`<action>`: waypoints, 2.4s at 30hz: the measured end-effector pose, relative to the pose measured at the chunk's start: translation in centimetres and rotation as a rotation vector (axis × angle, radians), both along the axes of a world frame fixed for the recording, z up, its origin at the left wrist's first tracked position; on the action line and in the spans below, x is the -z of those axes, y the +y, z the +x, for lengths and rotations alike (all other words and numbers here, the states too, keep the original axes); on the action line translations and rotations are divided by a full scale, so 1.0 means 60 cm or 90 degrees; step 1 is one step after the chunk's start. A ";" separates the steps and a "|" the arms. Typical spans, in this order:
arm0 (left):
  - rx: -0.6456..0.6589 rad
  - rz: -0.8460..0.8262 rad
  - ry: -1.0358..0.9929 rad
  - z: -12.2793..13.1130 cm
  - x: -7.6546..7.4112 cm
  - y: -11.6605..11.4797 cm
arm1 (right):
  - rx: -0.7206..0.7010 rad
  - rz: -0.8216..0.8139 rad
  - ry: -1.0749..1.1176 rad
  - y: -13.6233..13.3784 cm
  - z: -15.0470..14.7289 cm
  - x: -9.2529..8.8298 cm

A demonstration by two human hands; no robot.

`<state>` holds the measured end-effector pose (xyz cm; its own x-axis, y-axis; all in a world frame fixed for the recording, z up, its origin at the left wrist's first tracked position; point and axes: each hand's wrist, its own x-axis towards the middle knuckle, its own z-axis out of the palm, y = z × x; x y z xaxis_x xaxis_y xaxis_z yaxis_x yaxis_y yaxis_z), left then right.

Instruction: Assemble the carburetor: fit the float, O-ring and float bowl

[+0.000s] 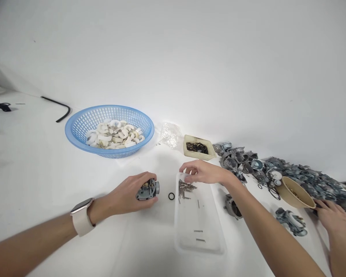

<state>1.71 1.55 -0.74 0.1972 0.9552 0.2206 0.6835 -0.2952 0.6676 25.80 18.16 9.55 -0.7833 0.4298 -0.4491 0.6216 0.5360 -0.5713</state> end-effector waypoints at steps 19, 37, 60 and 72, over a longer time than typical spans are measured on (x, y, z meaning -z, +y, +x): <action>0.035 0.048 0.092 -0.018 -0.005 -0.004 | -0.039 0.124 -0.019 0.166 -0.200 0.024; 0.029 0.037 0.086 -0.017 -0.007 -0.005 | 0.130 0.236 -0.109 0.088 -0.128 0.022; 0.024 0.071 0.093 -0.017 -0.003 -0.009 | 0.027 0.360 -0.176 0.115 -0.143 -0.013; 0.024 0.069 0.103 -0.017 -0.004 -0.006 | -0.088 0.617 -0.178 0.172 -0.232 -0.009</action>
<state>0.71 1.17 -0.53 0.2731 0.9188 0.2850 0.7665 -0.3869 0.5127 11.89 28.48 10.08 -0.7736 0.6201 -0.1307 0.5644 0.7679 0.3029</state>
